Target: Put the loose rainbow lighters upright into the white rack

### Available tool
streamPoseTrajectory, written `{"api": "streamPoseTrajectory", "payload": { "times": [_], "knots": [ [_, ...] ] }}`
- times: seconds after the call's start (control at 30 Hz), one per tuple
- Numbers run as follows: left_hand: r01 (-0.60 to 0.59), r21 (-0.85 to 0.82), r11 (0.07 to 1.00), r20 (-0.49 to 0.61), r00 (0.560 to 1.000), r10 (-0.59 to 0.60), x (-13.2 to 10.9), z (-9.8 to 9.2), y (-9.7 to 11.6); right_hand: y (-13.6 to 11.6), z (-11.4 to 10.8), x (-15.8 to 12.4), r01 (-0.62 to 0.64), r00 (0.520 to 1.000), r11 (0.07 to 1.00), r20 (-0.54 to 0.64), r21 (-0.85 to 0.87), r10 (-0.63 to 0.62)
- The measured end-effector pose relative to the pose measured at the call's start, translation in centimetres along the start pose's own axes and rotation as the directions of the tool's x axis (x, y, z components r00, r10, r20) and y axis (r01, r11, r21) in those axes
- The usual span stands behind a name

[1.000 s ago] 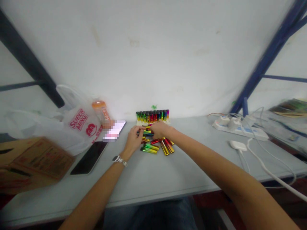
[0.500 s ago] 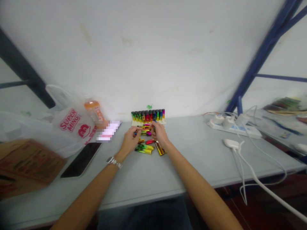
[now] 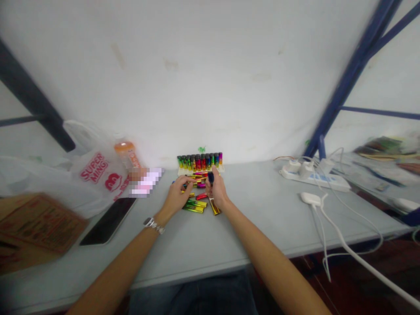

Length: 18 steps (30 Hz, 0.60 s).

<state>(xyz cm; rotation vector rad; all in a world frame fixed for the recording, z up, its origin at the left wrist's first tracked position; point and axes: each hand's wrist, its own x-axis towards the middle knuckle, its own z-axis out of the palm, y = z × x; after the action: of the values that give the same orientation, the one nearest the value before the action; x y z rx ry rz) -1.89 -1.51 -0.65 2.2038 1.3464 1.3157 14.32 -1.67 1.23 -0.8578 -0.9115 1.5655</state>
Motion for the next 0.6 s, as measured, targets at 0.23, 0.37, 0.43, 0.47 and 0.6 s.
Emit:
{"api": "streamPoseTrajectory", "payload": {
  "times": [0.23, 0.37, 0.43, 0.47, 0.6],
  "knots": [
    [-0.009, -0.001, 1.0, 0.001, 1.0, 0.009, 0.03, 0.1, 0.13, 0.13, 0.4, 0.18, 0.065, 0.992, 0.998, -0.11, -0.007, -0.065],
    [-0.008, 0.001, 1.0, 0.003, 1.0, 0.008, 0.01, 0.07, 0.07, 0.02, 0.29, -0.25, 0.037, 0.999, 0.996, -0.004, 0.077, -0.037],
    [-0.01, -0.001, 1.0, 0.004, 1.0, 0.01, 0.0, 0.06, 0.03, -0.03, 0.1, -0.47, 0.001, 0.998, 0.997, 0.06, 0.077, -0.005],
    [-0.011, -0.001, 1.0, 0.005, 1.0, 0.011, 0.0, 0.06, 0.0, -0.03, 0.01, -0.53, -0.008, 0.997, 0.998, 0.072, 0.067, 0.004],
    [-0.011, 0.001, 1.0, 0.008, 1.0, 0.011, -0.02, 0.13, -0.1, 0.2, -0.16, -0.52, -0.018, 0.996, 0.998, 0.088, 0.053, 0.013]
  ]
}}
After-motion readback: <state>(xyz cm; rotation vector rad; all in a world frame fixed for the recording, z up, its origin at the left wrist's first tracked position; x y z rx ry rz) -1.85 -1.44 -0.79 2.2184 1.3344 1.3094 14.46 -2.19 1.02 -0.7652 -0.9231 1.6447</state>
